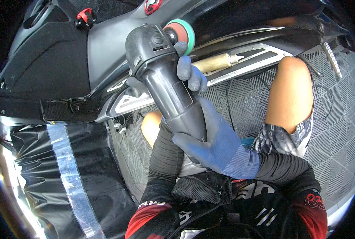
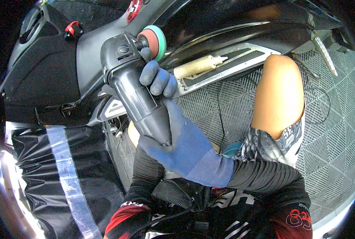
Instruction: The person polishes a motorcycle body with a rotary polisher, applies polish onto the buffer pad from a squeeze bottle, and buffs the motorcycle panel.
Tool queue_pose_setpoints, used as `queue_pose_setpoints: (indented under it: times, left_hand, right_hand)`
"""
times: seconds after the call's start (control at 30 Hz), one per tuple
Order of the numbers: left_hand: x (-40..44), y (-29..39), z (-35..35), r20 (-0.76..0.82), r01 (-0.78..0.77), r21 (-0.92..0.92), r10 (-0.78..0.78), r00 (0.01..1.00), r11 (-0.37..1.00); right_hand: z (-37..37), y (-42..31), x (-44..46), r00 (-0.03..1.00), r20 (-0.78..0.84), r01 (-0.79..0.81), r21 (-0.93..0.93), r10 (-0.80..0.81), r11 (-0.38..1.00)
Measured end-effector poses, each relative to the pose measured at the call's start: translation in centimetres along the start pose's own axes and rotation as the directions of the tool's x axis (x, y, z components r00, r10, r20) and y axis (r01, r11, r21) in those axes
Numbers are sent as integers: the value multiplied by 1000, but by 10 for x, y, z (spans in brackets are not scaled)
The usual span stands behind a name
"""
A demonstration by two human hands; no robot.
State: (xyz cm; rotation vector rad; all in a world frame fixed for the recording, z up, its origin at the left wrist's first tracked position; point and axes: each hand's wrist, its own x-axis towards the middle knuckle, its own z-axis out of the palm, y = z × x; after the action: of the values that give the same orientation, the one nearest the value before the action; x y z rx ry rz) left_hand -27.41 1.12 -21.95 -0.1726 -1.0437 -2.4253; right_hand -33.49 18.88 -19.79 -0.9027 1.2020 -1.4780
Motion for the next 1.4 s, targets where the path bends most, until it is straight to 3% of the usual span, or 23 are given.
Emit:
queue_pose_setpoints:
  times: [0.1,0.3,0.4,0.53,0.6,0.8,0.87,0.9,0.97,1.0,1.07,1.13,1.2,1.33,1.4]
  left_hand:
    - [-3,-1,6,-12,-30,-28,30,999,999]
    - [-19,-2,7,-226,-125,-58,109,968,991]
    - [-18,2,9,-193,-98,19,100,976,995]
    - [-19,-1,16,-190,-103,-35,94,977,994]
    - [-19,1,14,-208,-106,-60,92,974,993]
    - [-6,-3,5,-66,-51,-38,48,997,998]
    - [0,-8,3,80,-100,-212,119,990,972]
    - [1,-7,3,82,-98,-213,117,990,972]
    - [3,-2,4,54,2,-18,-1,999,1000]
    - [8,-4,0,55,2,-18,-1,998,1000]
    - [21,-10,-14,353,-2,-196,73,933,981]
    - [26,-15,-15,375,1,-227,86,923,974]
    - [26,-17,-13,372,2,-234,88,924,972]
    - [21,-14,-8,268,-69,-214,126,955,974]
    - [9,-6,-6,197,-71,-167,104,975,983]
  right_hand:
    - [-1,3,2,997,59,-56,43,53,998]
    - [0,1,8,990,121,-94,172,74,981]
    - [5,6,9,992,101,-91,184,73,979]
    - [4,4,8,985,123,-137,142,120,980]
    - [4,2,8,984,140,-141,228,111,963]
    - [4,5,3,998,58,-41,175,31,984]
    - [0,0,3,998,62,-16,179,5,984]
    - [-2,-2,3,997,70,5,183,-18,983]
    - [-1,2,-1,999,43,-2,192,-7,981]
    - [0,5,-4,1000,20,-11,201,7,979]
    - [-4,10,-8,1000,26,-17,239,11,971]
    - [-4,15,-9,999,47,-29,268,17,963]
    - [-4,20,-7,998,-24,64,271,-59,960]
    - [-4,15,-6,998,25,-53,232,49,971]
    - [-2,10,-4,996,61,-75,326,59,942]
